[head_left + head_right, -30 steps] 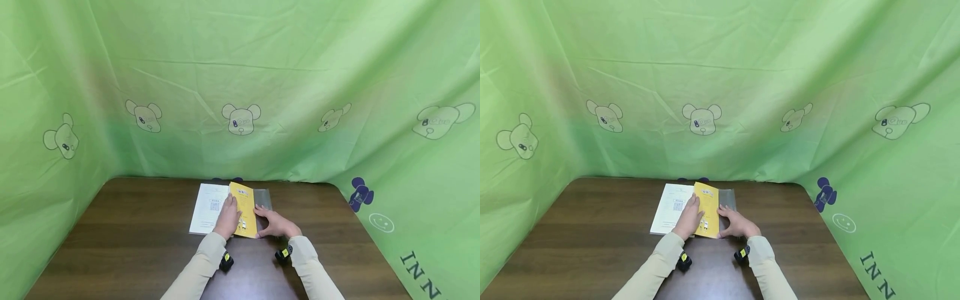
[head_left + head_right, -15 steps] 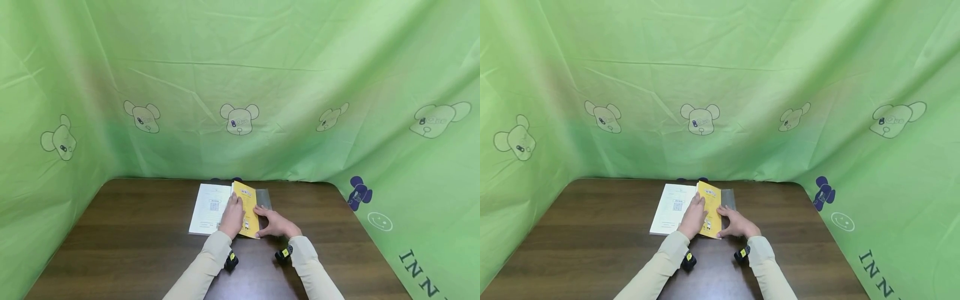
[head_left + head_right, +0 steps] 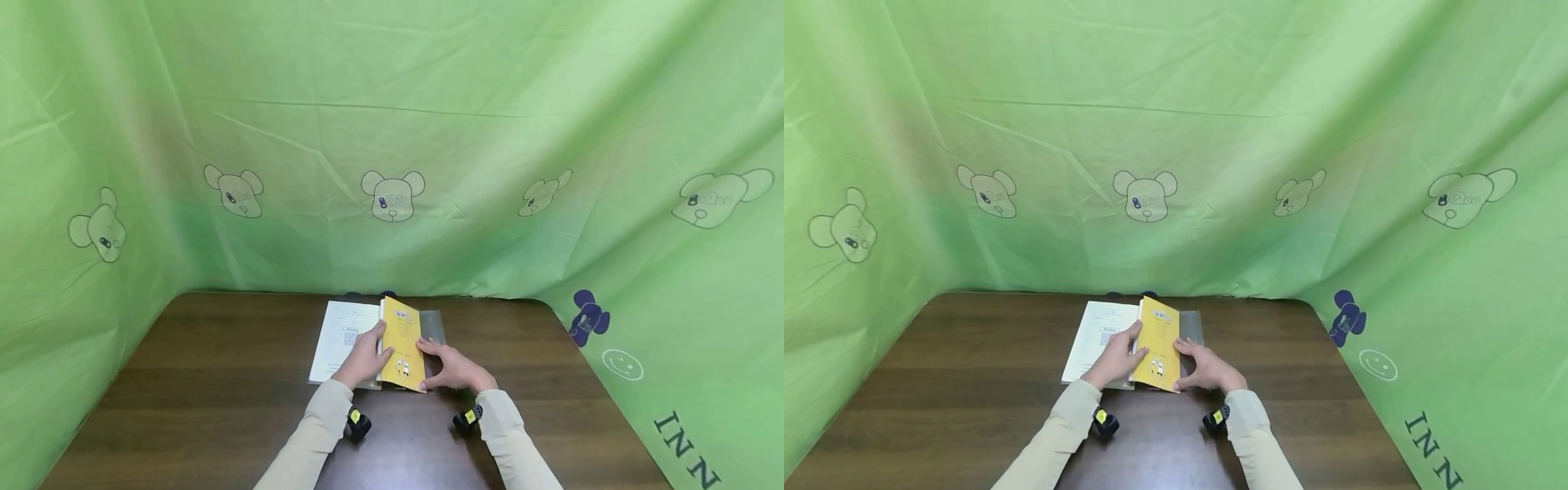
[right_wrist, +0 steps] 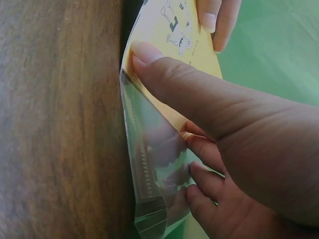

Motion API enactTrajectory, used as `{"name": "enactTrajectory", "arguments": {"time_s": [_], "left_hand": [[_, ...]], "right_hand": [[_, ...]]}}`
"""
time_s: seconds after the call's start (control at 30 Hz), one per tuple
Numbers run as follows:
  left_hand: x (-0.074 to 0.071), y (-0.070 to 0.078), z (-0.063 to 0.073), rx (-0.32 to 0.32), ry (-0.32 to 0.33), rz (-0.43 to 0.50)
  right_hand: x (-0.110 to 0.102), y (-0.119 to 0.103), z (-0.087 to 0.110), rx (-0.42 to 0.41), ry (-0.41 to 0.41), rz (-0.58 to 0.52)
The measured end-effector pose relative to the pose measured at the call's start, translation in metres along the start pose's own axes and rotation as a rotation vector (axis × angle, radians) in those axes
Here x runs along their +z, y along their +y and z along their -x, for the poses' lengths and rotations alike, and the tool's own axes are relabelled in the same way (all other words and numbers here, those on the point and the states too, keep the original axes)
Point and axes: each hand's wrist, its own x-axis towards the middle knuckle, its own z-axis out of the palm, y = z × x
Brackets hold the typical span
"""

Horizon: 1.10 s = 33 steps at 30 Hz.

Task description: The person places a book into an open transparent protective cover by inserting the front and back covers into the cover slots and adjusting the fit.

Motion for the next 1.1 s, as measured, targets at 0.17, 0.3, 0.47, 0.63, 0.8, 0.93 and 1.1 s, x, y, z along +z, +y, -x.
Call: {"name": "enactTrajectory", "arguments": {"time_s": [0.17, 0.3, 0.47, 0.63, 0.8, 0.93, 1.1], "left_hand": [[0.004, 0.002, 0.002, 0.0, -0.004, 0.013], [0.009, 0.006, 0.002, -0.027, -0.002, -0.014], [0.015, 0.013, 0.001, -0.044, 0.011, -0.056], [0.024, 0.021, 0.001, -0.048, 0.038, -0.105], [0.037, 0.027, -0.001, -0.054, 0.09, -0.198], [0.042, 0.03, -0.003, -0.037, 0.123, -0.235], [0.034, 0.026, -0.002, -0.026, 0.081, -0.188]], "right_hand": [[-0.001, 0.001, 0.0, -0.009, 0.01, -0.006], [0.0, 0.002, 0.0, 0.003, 0.014, -0.004], [0.0, 0.001, -0.002, 0.005, 0.014, 0.002], [-0.001, 0.0, -0.002, -0.007, 0.016, 0.015], [-0.001, 0.0, -0.002, -0.018, 0.018, 0.016], [0.0, 0.002, -0.002, -0.026, 0.023, -0.001], [0.0, 0.004, -0.001, -0.022, 0.021, -0.027]]}}
